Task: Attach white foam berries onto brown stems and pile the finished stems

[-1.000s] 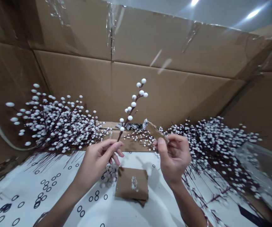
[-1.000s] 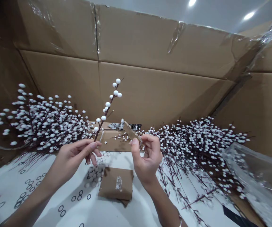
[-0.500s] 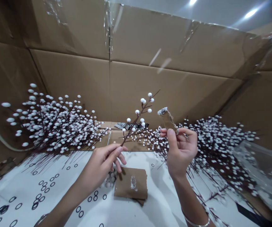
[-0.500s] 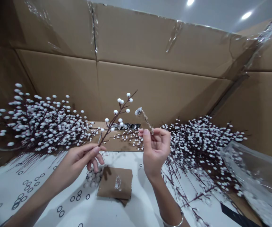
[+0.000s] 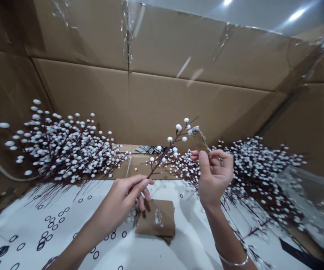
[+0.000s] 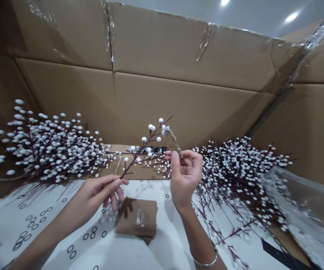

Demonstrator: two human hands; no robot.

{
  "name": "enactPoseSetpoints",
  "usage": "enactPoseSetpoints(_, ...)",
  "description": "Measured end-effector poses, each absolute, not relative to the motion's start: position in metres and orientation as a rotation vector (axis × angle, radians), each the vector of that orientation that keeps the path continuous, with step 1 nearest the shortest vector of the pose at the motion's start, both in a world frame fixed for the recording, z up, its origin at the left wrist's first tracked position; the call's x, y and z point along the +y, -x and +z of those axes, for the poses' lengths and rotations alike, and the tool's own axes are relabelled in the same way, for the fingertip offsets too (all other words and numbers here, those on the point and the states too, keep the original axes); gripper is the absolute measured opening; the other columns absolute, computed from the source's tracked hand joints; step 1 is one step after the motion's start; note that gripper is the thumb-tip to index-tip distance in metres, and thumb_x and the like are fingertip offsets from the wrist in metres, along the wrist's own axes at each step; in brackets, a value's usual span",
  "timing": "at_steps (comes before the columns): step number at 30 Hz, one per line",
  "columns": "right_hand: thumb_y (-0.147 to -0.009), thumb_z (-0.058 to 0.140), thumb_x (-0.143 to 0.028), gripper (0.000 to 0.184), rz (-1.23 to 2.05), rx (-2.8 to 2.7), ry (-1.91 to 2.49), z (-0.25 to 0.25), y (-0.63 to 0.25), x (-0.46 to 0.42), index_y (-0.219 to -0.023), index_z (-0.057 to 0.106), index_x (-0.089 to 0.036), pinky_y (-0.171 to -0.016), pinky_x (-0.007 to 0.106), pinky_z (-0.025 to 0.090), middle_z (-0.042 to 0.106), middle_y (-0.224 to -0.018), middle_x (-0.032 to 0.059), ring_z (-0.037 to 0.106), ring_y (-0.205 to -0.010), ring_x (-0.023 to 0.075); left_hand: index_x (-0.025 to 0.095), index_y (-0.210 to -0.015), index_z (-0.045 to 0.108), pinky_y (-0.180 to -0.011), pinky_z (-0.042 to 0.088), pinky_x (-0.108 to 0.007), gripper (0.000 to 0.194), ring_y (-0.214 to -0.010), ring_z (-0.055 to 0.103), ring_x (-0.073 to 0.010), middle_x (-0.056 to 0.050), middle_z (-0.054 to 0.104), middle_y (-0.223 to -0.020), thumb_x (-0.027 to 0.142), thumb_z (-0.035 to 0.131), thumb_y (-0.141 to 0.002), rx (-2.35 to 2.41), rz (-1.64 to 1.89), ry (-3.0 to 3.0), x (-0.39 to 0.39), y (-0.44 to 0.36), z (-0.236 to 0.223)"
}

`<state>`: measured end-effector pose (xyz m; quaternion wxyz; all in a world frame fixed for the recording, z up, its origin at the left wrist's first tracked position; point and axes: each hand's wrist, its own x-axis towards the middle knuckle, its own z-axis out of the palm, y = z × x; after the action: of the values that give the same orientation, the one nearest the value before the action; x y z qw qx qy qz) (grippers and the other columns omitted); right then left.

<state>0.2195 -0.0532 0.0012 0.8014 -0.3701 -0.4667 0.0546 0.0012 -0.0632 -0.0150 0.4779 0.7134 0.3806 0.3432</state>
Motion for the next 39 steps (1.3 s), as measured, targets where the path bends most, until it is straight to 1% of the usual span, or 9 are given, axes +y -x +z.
enactPoseSetpoints(10, -0.086, 0.066, -0.025, 0.02, 0.107, -1.026, 0.833, 0.0002, -0.2208, -0.0524, -0.092, 0.047, -0.019, -0.06, 0.025, 0.056, 0.071, -0.078, 0.0008, 0.07, -0.066, 0.0134, 0.015, -0.103, 0.064, -0.051, 0.043, -0.02, 0.036, -0.055, 0.064, -0.0094, -0.002, 0.069, -0.078, 0.044, 0.043, -0.099, 0.933, 0.844, -1.754, -0.0637, -0.0018, -0.0136)
enactPoseSetpoints(16, -0.085, 0.066, -0.023, 0.02, 0.089, -0.998, 0.786, 0.0003, -0.2224, -0.0518, -0.092, 0.047, -0.019, -0.062, 0.025, 0.056, 0.071, -0.077, 0.0007, 0.071, -0.067, 0.0133, 0.014, -0.107, 0.065, -0.049, 0.043, -0.02, 0.037, -0.055, 0.064, -0.0101, -0.003, 0.07, -0.079, 0.044, 0.044, -0.099, 0.95, 0.863, -1.757, -0.0629, -0.0016, -0.0133)
enactPoseSetpoints(21, -0.086, 0.066, -0.024, 0.02, 0.083, -1.002, 0.812, 0.0007, -0.2222, -0.052, -0.092, 0.047, -0.019, -0.061, 0.024, 0.056, 0.071, -0.077, 0.0003, 0.071, -0.067, 0.0132, 0.015, -0.103, 0.065, -0.05, 0.043, -0.019, 0.036, -0.054, 0.064, -0.0089, -0.002, 0.069, -0.077, 0.043, 0.043, -0.099, 0.938, 0.856, -1.765, -0.0628, -0.0014, -0.0133)
enactPoseSetpoints(29, -0.085, 0.067, -0.022, 0.019, 0.09, -1.015, 0.796, 0.0007, -0.2224, -0.0526, -0.091, 0.049, -0.018, -0.058, 0.023, 0.055, 0.071, -0.076, 0.0006, 0.07, -0.064, 0.0124, 0.016, -0.103, 0.065, -0.05, 0.043, -0.019, 0.035, -0.054, 0.064, -0.0082, -0.001, 0.069, -0.077, 0.042, 0.043, -0.1, 0.939, 0.861, -1.772, -0.0639, -0.0015, -0.0127)
enactPoseSetpoints(34, -0.086, 0.065, -0.024, 0.02, 0.081, -1.03, 0.841, 0.0002, -0.2235, -0.0523, -0.091, 0.048, -0.019, -0.059, 0.025, 0.055, 0.069, -0.075, -0.0003, 0.069, -0.064, 0.0128, 0.015, -0.104, 0.065, -0.05, 0.043, -0.019, 0.035, -0.054, 0.064, -0.0085, -0.001, 0.069, -0.077, 0.042, 0.044, -0.1, 0.943, 0.874, -1.765, -0.0646, -0.0015, -0.0114)
enactPoseSetpoints(39, -0.085, 0.067, -0.024, 0.02, 0.08, -1.03, 0.815, -0.0005, -0.2246, -0.0513, -0.091, 0.048, -0.018, -0.059, 0.024, 0.055, 0.07, -0.075, 0.0, 0.069, -0.064, 0.0127, 0.015, -0.104, 0.065, -0.05, 0.043, -0.02, 0.036, -0.054, 0.064, -0.0088, -0.002, 0.069, -0.078, 0.043, 0.043, -0.1, 0.937, 0.873, -1.776, -0.064, -0.0016, -0.0114)
